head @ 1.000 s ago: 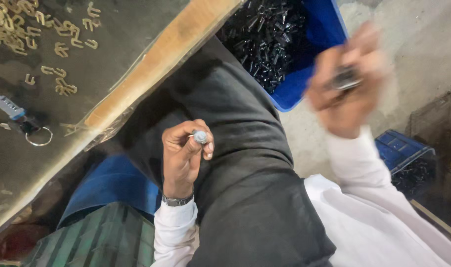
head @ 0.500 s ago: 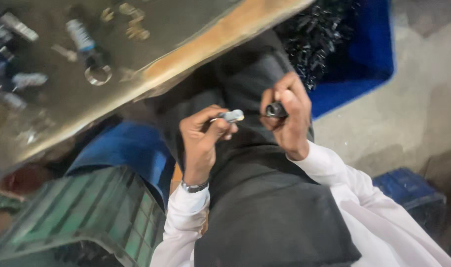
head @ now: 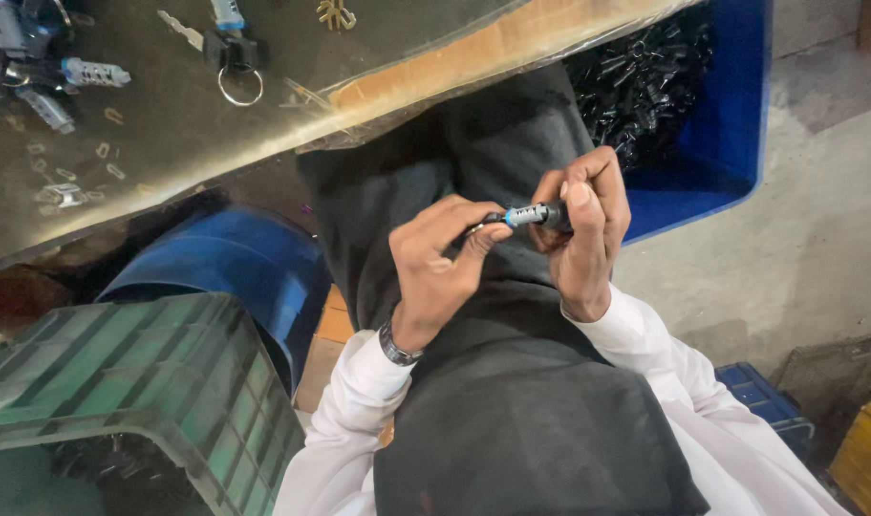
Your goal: The person sits at a workbench assembling padlock cylinders. They pick up a lock body, insert small pin components into it by hand, then use a black cylindrical pressing tool to press the parts into the lock, placing finished locks on the table and taking new parts from bins.
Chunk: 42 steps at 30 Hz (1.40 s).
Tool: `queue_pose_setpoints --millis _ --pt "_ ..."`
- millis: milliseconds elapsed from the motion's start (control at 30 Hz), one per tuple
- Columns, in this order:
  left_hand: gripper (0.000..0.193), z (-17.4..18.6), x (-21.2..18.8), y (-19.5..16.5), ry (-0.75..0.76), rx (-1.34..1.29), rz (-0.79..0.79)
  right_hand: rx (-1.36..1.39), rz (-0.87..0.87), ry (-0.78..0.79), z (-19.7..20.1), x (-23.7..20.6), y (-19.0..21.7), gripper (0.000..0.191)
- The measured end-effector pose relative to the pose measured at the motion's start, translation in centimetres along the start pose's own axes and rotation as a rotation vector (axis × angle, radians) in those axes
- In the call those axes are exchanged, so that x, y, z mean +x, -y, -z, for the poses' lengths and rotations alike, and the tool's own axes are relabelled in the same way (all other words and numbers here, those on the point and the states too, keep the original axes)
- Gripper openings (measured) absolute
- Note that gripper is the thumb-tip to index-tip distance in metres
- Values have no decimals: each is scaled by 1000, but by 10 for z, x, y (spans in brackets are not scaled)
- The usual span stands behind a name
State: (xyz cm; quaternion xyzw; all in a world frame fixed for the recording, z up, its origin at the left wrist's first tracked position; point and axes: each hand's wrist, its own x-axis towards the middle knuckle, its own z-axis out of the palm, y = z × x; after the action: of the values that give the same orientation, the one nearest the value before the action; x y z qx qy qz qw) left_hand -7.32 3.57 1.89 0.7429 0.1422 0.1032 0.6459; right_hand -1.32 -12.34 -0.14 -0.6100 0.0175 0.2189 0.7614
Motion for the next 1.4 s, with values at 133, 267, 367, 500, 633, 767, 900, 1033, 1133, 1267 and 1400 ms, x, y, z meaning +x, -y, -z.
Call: queue_pose_setpoints --millis 133,267,367,500,633,767,900,1033,1133,1267,1400 --pt "15 -3 -2 -9 -3 244 -154 -345 114 10 8 -2 2 17" --pt "20 -13 -6 -5 114 416 -275 -545 56 29 16 -6 9 20" --pt "31 -22 -3 6 221 572 -498 -294 -489 -12 25 -3 16 19" --pt "31 -36 15 20 382 575 -585 -190 -601 -97 41 6 19 20" --pt "39 -59 35 17 398 484 -497 -305 -336 -197 77 14 15 22" --pt "39 -72 54 10 313 369 -274 -531 49 -160 131 38 -1 33" --pt "21 -55 64 26 138 263 67 -687 48 -413 172 68 -25 32" --pt "18 -29 64 62 -188 -191 452 -605 -214 -572 209 80 -44 32" --pt "25 -7 68 87 -411 -613 487 -521 -251 -595 233 95 -56 33" --pt "45 23 75 105 -639 -1083 502 -521 -268 -634 266 116 -73 29" --pt "48 41 86 111 -798 -882 356 -854 -148 -673 300 147 -84 20"
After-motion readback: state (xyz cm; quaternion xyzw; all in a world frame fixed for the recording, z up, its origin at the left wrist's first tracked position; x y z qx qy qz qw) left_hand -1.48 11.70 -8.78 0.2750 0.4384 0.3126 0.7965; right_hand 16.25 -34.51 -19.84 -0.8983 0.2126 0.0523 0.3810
